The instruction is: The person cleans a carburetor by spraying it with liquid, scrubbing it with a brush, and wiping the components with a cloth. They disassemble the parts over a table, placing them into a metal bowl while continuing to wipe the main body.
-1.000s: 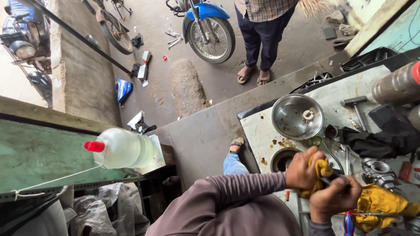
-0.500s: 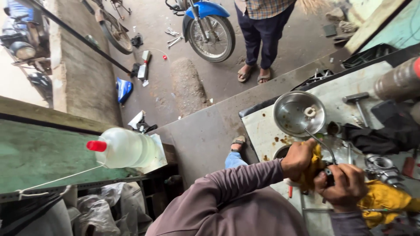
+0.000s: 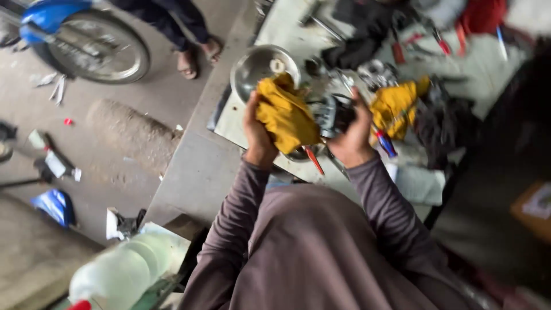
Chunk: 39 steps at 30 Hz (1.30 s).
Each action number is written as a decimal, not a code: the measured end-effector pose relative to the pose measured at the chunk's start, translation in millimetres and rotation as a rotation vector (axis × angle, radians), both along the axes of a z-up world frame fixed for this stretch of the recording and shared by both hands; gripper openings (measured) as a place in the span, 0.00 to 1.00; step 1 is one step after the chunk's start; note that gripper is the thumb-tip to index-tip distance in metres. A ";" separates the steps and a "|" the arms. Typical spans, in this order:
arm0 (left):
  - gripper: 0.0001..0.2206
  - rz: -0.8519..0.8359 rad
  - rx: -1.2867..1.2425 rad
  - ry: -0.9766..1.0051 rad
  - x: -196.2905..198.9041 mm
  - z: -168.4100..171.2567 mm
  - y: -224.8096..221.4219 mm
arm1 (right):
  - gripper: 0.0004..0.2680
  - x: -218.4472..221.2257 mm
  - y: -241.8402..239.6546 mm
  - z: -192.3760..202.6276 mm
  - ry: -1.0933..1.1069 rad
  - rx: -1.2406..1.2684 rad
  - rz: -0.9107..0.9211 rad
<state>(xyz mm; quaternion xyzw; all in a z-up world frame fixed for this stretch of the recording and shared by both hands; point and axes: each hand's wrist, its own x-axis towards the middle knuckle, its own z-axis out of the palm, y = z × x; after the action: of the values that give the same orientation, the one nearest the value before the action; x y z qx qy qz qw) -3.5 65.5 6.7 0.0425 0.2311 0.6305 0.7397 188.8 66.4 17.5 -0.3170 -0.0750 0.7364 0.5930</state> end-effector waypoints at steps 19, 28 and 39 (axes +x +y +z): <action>0.18 0.496 0.308 0.468 -39.4 -42.6 -60.4 | 0.28 -4.7 -28.1 30.5 0.253 -0.012 0.137; 0.15 0.348 0.405 1.071 -73.6 32.6 -62.1 | 0.27 8.5 -22.7 15.1 0.263 0.042 0.138; 0.16 0.603 0.357 1.807 -233.4 60.2 -99.9 | 0.30 -0.6 -17.0 5.8 0.209 -0.044 0.203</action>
<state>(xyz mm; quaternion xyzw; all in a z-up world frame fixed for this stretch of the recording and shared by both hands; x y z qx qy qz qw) -236.9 -34.5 66.9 0.5616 0.6145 0.5493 0.0729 188.2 49.4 23.3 -0.2423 -0.0285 0.8230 0.5129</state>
